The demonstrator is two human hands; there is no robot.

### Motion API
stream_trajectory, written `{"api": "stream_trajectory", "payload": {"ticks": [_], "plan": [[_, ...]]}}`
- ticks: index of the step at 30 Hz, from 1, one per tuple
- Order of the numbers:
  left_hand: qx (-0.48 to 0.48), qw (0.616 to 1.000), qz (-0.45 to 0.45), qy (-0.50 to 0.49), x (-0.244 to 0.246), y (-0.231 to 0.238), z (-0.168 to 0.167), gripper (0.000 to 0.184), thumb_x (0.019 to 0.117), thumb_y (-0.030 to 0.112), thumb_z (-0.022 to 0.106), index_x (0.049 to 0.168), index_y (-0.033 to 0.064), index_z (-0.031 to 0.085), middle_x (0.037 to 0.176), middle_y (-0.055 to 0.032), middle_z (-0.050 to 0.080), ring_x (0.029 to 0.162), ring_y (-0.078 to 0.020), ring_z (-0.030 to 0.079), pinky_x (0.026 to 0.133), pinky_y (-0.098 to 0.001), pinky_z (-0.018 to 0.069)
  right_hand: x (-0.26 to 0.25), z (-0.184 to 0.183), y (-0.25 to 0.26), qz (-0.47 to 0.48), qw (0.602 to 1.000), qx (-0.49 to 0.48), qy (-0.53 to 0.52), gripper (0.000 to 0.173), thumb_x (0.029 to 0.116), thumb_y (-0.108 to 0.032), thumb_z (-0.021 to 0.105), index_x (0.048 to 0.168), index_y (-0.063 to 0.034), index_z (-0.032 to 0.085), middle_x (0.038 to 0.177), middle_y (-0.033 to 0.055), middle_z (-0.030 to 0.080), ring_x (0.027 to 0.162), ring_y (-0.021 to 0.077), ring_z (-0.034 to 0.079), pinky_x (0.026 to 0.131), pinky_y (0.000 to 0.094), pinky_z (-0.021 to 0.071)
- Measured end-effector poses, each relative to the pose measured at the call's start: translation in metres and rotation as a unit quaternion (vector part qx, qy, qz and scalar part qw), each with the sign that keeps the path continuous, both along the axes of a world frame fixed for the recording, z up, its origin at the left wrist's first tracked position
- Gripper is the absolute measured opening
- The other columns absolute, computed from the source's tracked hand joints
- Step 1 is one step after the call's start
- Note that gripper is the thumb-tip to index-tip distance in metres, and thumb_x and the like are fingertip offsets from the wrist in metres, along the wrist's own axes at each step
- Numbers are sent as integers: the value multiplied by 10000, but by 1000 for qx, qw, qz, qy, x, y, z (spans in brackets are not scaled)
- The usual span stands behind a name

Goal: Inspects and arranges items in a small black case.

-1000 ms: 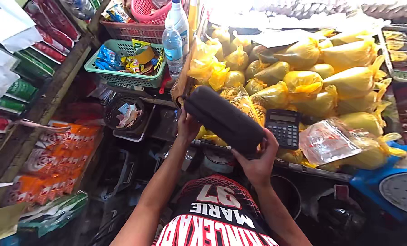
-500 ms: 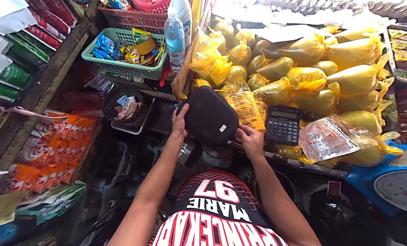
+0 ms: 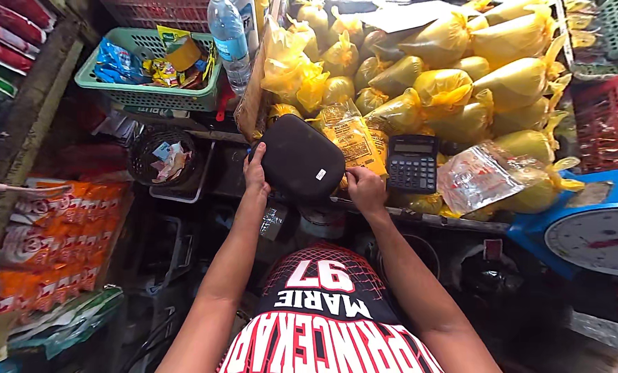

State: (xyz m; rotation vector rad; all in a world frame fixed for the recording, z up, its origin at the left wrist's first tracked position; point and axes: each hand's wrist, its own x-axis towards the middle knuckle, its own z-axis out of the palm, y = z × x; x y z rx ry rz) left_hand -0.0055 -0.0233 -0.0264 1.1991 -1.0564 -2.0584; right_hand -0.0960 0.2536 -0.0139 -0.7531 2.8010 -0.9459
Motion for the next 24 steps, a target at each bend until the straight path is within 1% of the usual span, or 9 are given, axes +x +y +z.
{"api": "stream_trajectory", "payload": {"ticks": [4,9,12,15,17,19,22,23,24], "plan": [[-6,999,45,4,-4,6,-4,746,879,455,793,1466,115,481,1273,-137,684,1158,-272,683,967,-515,590,23,-24,2,30,994,7,104,230,1016,-233,557,1037,-75,723,992,108,714,864,292,714,683,522,591],[-9,998,55,-29,-1,9,-3,803,847,515,804,1480,146,476,1304,-114,671,1185,-254,669,978,-508,584,94,-26,-18,93,994,-1,55,267,1006,-303,559,974,-134,764,903,39,758,804,202,741,666,459,606],[-9,999,46,-16,2,14,0,760,884,529,763,1478,155,470,1303,-112,669,1184,-252,668,977,-503,584,108,-5,-47,103,993,38,-36,323,1005,-368,526,981,-158,770,848,37,757,810,227,739,702,495,581],[17,999,3,41,11,7,-2,682,982,571,600,1505,168,430,1353,-103,643,1218,-260,645,1001,-527,560,100,28,-85,92,967,72,-227,349,1016,-416,518,1021,-165,761,840,5,760,794,183,734,765,479,594],[67,992,-21,107,20,1,-4,616,1039,584,458,1484,157,467,1360,-101,642,1246,-267,626,1024,-549,535,98,36,-105,47,936,12,-349,322,1029,-373,550,996,-127,755,768,-8,760,635,150,716,650,406,615],[103,982,-28,154,26,-1,-6,579,1068,555,392,1439,129,519,1333,-112,652,1238,-268,625,1031,-542,524,102,38,-124,-5,917,-41,-396,289,1032,-323,581,974,-97,752,739,5,763,570,152,705,583,374,613],[97,972,-51,208,39,5,-6,557,1092,536,278,1384,148,550,1260,-61,672,1155,-186,646,977,-446,547,108,41,-157,-6,923,-42,-382,295,1045,-307,547,1022,-82,735,793,51,767,640,203,731,649,446,622],[92,964,-56,243,41,2,-11,565,1098,537,241,1350,149,565,1185,-44,694,1066,-148,672,917,-395,576,108,40,-171,-1,927,-40,-373,305,1034,-314,544,1007,-77,735,798,74,759,660,229,731,661,490,615],[91,956,-60,271,44,-2,-16,581,1095,558,215,1279,164,600,1036,-9,710,889,-92,683,789,-312,597,106,37,-189,-3,932,-31,-362,308,1010,-327,555,958,-88,741,787,73,758,668,236,733,664,515,608]]}}
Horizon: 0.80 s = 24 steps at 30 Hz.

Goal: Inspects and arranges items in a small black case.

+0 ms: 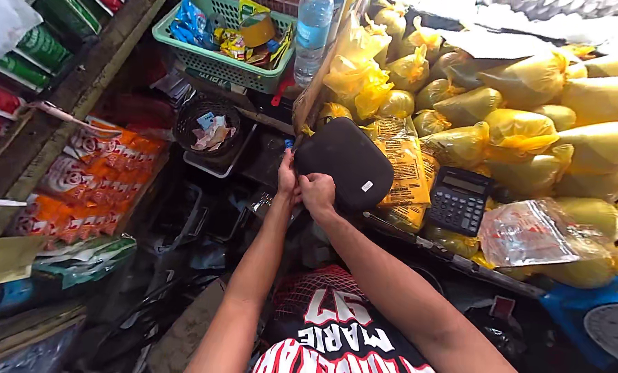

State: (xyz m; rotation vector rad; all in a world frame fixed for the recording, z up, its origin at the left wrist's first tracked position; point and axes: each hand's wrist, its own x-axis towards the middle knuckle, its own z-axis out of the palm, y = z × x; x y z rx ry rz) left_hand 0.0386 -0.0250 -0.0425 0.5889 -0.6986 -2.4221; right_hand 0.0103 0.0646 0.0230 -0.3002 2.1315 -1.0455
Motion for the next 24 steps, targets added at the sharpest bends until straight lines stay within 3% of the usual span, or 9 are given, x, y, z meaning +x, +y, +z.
{"api": "stream_trajectory", "payload": {"ticks": [2,3,6,9,14,16,19,22,24], "plan": [[72,994,15,75,2,-2,-4,625,1066,618,247,1015,141,648,582,32,548,415,-50,491,393,-213,441,-5,2,-35,1,999,32,12,321,962,-375,584,846,-117,736,751,48,746,661,220,726,646,512,599],[76,992,10,102,5,-1,-5,634,1066,623,237,1034,134,639,572,36,537,419,-48,494,398,-211,452,-8,8,-51,-1,999,48,6,348,956,-414,600,824,-116,724,754,52,739,671,225,722,647,512,592],[93,995,39,-15,14,19,39,603,1087,540,102,1002,192,588,821,22,650,776,-70,643,712,-268,560,-16,25,-90,-39,997,71,-19,227,922,-336,660,872,-115,674,760,45,737,660,198,722,610,441,590],[147,959,79,-229,2,29,107,561,1119,433,91,1220,160,570,1053,-37,649,987,-150,625,887,-361,517,-25,34,-109,-60,995,59,-59,118,920,-201,595,938,-100,652,773,47,742,622,169,724,563,369,599],[-90,986,41,-132,-1,12,-8,509,1063,585,262,1186,236,611,1100,9,690,1024,-154,653,854,-439,564,-50,59,-67,99,991,-84,-43,441,1032,-471,546,1234,-89,634,870,77,766,685,189,734,609,380,605],[-156,972,21,-176,9,17,-5,701,994,735,367,1552,312,406,1520,17,527,1358,-194,531,1086,-518,486,-68,73,-1,126,982,-111,92,517,1007,-526,555,1356,-149,610,1018,77,755,852,229,746,763,504,633],[-305,923,5,-234,31,39,-5,1073,882,669,673,1663,274,54,1718,-50,170,1529,-224,307,1196,-528,375,-102,58,107,34,971,-101,213,566,1015,-515,560,1424,-125,537,1218,154,682,1064,300,689,902,572,572],[-499,823,-10,-272,55,68,-12,1462,649,652,889,1655,109,-23,1720,-176,57,1573,-297,188,1254,-517,297,-121,20,161,-137,984,-77,83,598,1013,-492,562,1428,-63,515,1338,197,604,1142,318,636,916,538,551],[-633,717,-16,-290,60,76,-21,1499,583,782,838,1654,72,65,1715,-218,3,1587,-369,77,1274,-596,182,-116,7,169,-187,978,-74,-57,610,1030,-538,520,1436,-82,523,1393,178,577,1178,325,624,919,537,549]]}}
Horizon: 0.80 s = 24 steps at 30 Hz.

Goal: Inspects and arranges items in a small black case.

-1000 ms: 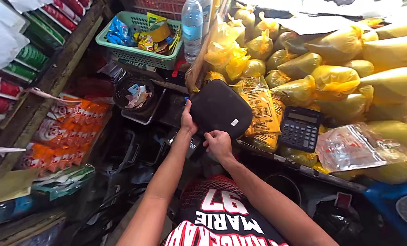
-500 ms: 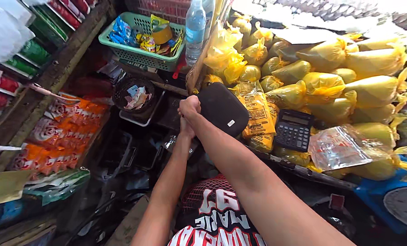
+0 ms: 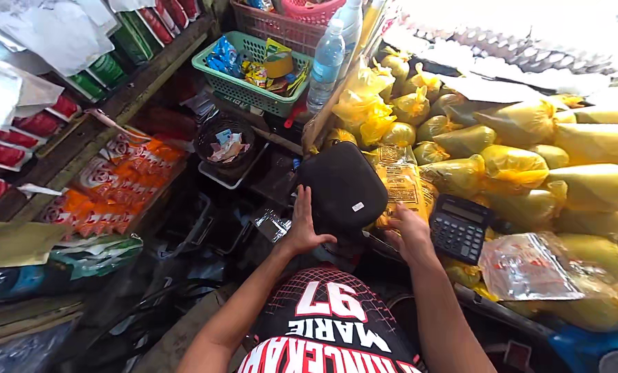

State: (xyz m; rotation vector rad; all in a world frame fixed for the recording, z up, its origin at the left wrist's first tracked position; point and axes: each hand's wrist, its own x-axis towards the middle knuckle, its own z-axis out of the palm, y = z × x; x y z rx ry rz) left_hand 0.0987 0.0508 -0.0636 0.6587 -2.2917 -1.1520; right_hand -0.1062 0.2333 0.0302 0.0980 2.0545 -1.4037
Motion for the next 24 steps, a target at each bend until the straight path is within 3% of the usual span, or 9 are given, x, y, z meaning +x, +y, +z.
{"api": "stream_trajectory", "payload": {"ticks": [2,3,5,10,14,16,19,24], "plan": [[-113,992,-6,-52,-1,0,-5,1380,614,859,745,1662,182,155,1719,-205,-16,1588,-389,14,1260,-658,120,12,0,-4,12,997,-35,-63,636,1016,-560,538,1451,-96,528,1442,150,573,1259,316,610,982,547,547],[-141,988,-3,-70,-2,-1,-4,1287,654,859,718,1656,252,186,1723,-185,-25,1589,-384,-5,1257,-669,107,17,3,-7,28,997,-46,-62,632,1005,-555,567,1442,-100,546,1442,145,579,1285,313,594,1010,555,532],[-171,982,-3,-76,-8,-5,2,1144,715,815,715,1632,303,263,1730,-148,23,1591,-368,7,1260,-666,94,21,14,-12,46,996,-63,-37,629,980,-532,626,1424,-91,567,1417,141,592,1301,298,576,1046,555,507],[-206,976,-32,-60,-10,-14,15,1066,764,773,709,1598,213,356,1698,-112,226,1581,-356,111,1256,-645,114,17,44,-13,2,990,-126,-68,568,932,-454,719,1354,-93,599,1415,115,592,1317,294,560,1039,545,502],[-204,977,-56,-22,-8,-26,46,959,776,710,749,1510,148,494,1617,-106,398,1534,-336,281,1243,-648,160,13,73,-13,23,983,-171,-61,463,947,-443,688,1282,-126,649,1316,62,658,1246,238,603,1005,499,516],[-190,979,-65,18,-7,-35,65,843,824,603,780,1466,112,540,1575,-99,463,1490,-299,380,1239,-611,237,0,77,-18,27,979,-199,-47,390,959,-397,673,1222,-109,693,1232,51,694,1156,214,638,941,458,534],[-163,980,-47,105,-19,-57,98,652,853,452,821,1315,29,638,1361,-149,635,1306,-288,574,1127,-509,461,-17,86,-24,83,976,-203,12,365,988,-357,632,1260,-121,693,1285,31,680,1208,200,623,978,455,533],[-141,977,16,162,-46,-98,137,424,996,352,680,1222,-7,667,1172,-137,694,1095,-199,680,969,-392,582,-37,69,-30,128,969,-213,12,335,1025,-276,573,1316,-124,639,1281,58,683,1102,208,677,904,418,575]]}}
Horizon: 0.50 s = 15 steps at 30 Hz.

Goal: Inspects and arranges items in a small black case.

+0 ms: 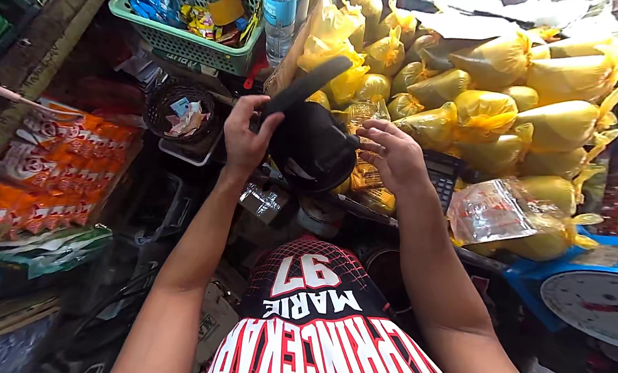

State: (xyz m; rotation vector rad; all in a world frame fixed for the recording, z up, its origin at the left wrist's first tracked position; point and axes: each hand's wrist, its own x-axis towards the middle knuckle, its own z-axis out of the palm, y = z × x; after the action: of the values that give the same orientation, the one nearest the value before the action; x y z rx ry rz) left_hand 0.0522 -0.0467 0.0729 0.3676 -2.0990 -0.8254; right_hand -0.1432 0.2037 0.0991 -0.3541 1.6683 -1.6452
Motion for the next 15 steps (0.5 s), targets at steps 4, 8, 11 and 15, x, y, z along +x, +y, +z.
{"api": "stream_trajectory", "payload": {"ticks": [4,8,11,15], "plan": [[46,997,38,42,-12,-16,5,368,1012,356,659,1176,27,666,1085,-65,707,957,-112,709,812,-291,630,12,-45,3,-4,1000,19,-23,376,960,-223,676,1299,-67,624,1194,84,688,1058,206,672,902,433,580],[58,996,62,42,-19,-29,10,331,1020,355,642,1134,47,682,999,-19,724,870,-74,703,762,-269,613,26,-66,1,-35,998,41,22,512,874,-202,793,1326,-50,608,1255,112,664,1090,211,675,906,408,594],[105,990,85,38,-24,-51,16,315,1030,381,620,1093,83,697,956,13,727,831,-61,695,755,-261,600,29,-69,-4,33,967,157,196,888,741,-469,876,1473,-130,503,1415,147,571,1206,272,628,974,509,565],[181,976,123,13,-31,-93,18,380,1034,458,577,1063,94,685,902,5,701,836,-81,678,794,-306,576,49,-63,-16,103,875,308,360,1203,666,-700,845,1594,-134,330,1501,236,468,1325,507,454,980,719,434]]}}
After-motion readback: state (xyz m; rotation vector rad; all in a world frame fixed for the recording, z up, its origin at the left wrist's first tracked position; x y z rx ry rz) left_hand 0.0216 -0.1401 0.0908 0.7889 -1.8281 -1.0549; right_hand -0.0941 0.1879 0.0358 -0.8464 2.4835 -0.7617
